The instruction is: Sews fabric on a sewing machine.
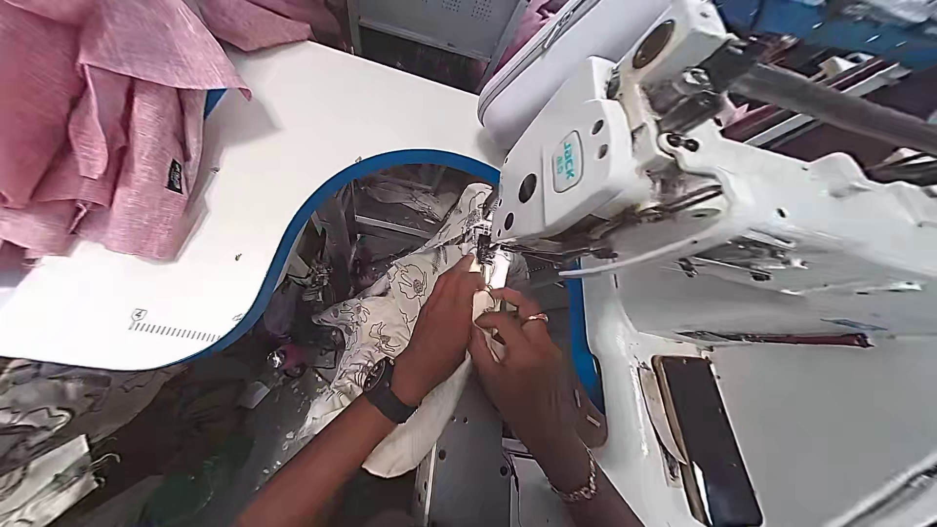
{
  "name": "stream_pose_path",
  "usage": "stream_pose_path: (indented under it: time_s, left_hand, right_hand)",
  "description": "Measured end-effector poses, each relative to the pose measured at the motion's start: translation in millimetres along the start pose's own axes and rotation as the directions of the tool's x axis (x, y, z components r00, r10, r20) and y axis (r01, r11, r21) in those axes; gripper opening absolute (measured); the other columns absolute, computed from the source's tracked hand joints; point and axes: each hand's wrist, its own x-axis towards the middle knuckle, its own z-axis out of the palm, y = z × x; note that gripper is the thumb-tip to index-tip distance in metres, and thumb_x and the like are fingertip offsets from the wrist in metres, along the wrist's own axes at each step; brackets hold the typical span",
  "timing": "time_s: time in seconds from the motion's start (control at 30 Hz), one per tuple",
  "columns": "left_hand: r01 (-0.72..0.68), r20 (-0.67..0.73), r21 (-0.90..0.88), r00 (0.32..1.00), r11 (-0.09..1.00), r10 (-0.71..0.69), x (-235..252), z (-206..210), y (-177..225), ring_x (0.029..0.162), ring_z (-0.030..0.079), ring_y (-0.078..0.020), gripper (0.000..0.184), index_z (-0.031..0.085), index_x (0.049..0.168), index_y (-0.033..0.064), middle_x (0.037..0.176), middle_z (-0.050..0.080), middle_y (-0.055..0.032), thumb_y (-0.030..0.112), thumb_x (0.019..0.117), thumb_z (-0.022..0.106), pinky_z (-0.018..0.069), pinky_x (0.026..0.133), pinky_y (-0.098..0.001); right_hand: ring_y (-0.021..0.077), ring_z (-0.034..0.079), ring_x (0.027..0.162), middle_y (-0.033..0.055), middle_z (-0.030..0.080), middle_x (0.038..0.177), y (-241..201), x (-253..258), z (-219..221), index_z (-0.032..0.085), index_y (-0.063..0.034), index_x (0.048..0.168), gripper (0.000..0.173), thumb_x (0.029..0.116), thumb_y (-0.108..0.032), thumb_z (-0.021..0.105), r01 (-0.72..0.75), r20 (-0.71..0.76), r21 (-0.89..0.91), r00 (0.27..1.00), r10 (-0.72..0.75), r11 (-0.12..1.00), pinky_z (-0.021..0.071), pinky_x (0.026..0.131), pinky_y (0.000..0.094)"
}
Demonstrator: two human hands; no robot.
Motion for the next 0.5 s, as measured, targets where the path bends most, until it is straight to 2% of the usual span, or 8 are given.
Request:
stream_pose_path:
  time_s: [0.07,0.13,0.2,0.23,0.3,0.37,0.4,0.5]
  left_hand:
    - [0.084,-0.019,0.021,0.996,0.996,-0.084,-3.1,-2.3,8.0,0.113,0.065,-0.0415,0.023,0.064,0.115,-0.0083,0.117,0.066,-0.0257,0.002,0.0962,0.057,0.0537,0.094,-0.0519]
    - [0.289,0.117,-0.081,0.953,0.954,-0.279,-21.1,-23.3,25.3,0.092,0.066,-0.0289,0.034,0.062,0.125,-0.0056,0.097,0.068,-0.0163,0.019,0.1040,0.051,0.0539,0.085,-0.0464]
    - [0.438,0.314,-0.153,0.871,0.886,-0.377,-44.9,-46.0,39.3,0.082,0.068,-0.0233,0.040,0.059,0.132,-0.0011,0.093,0.070,-0.0137,0.027,0.1051,0.051,0.0555,0.078,-0.0429]
    - [0.445,0.335,-0.141,0.862,0.884,-0.380,-56.1,-52.5,46.7,0.078,0.068,-0.0240,0.036,0.062,0.128,-0.0012,0.089,0.070,-0.0141,0.024,0.1046,0.052,0.0551,0.075,-0.0433]
    - [0.318,0.242,-0.072,0.925,0.945,-0.293,-73.5,-54.2,56.1,0.063,0.065,-0.0234,0.029,0.071,0.114,-0.0012,0.073,0.068,-0.0116,0.018,0.1028,0.052,0.0533,0.062,-0.0420]
    - [0.182,0.140,0.006,0.973,0.983,-0.181,-79.7,-47.8,56.3,0.057,0.066,-0.0255,0.027,0.075,0.104,0.0019,0.066,0.067,-0.0102,0.016,0.1012,0.052,0.0524,0.055,-0.0453]
    - [0.140,0.117,0.032,0.983,0.990,-0.143,-84.5,-43.7,54.6,0.056,0.067,-0.0263,0.028,0.077,0.102,0.0031,0.064,0.067,-0.0098,0.016,0.1002,0.052,0.0525,0.052,-0.0466]
    - [0.111,0.099,0.030,0.989,0.993,-0.113,-85.3,-39.6,46.9,0.053,0.064,-0.0258,0.032,0.075,0.094,0.0065,0.060,0.063,-0.0082,0.020,0.1012,0.048,0.0486,0.048,-0.0466]
  right_hand:
    - [0.0240,0.065,0.057,0.0149,0.068,0.079,-9.4,-15.4,-18.0,0.073,-0.0028,0.083,0.019,0.0877,-0.018,0.063,-0.006,0.009,-0.217,1.000,0.008,0.976,0.0487,0.045,0.0350]
    - [0.0342,0.069,0.062,0.0160,0.069,0.074,-18.2,-41.3,-56.9,0.074,0.0014,0.089,0.018,0.0877,-0.015,0.067,-0.089,0.190,-0.328,0.969,0.158,0.941,0.0516,0.050,0.0492]
    - [0.0367,0.068,0.062,0.0170,0.067,0.070,1.7,-66.5,-80.0,0.074,0.0028,0.087,0.018,0.0840,-0.015,0.071,-0.130,0.331,-0.324,0.912,0.241,0.937,0.0511,0.053,0.0538]
    - [0.0390,0.068,0.065,0.0192,0.067,0.070,20.2,-76.0,-83.9,0.073,0.0049,0.084,0.021,0.0841,-0.016,0.073,-0.148,0.427,-0.264,0.868,0.253,0.953,0.0508,0.056,0.0569]
    - [0.0363,0.068,0.068,0.0177,0.066,0.070,46.5,-84.5,-83.6,0.072,0.0038,0.078,0.025,0.0850,-0.020,0.073,-0.080,0.554,-0.095,0.824,0.120,0.992,0.0513,0.061,0.0562]
    - [0.0293,0.067,0.059,0.0116,0.064,0.064,14.5,-68.2,-89.8,0.070,-0.0031,0.072,0.024,0.0849,-0.023,0.070,0.191,0.531,-0.048,0.836,-0.137,0.981,0.0529,0.050,0.0473]
    - [0.0247,0.063,0.052,0.0077,0.058,0.060,-16.3,-65.8,-91.8,0.067,-0.0068,0.069,0.023,0.0846,-0.024,0.066,0.293,0.510,-0.108,0.836,-0.200,0.950,0.0484,0.042,0.0402]
    - [0.0308,0.069,0.060,0.0124,0.066,0.068,-65.8,-77.1,-91.8,0.074,-0.0051,0.078,0.012,0.0858,-0.013,0.069,0.245,0.658,-0.208,0.751,-0.050,0.947,0.0532,0.048,0.0476]
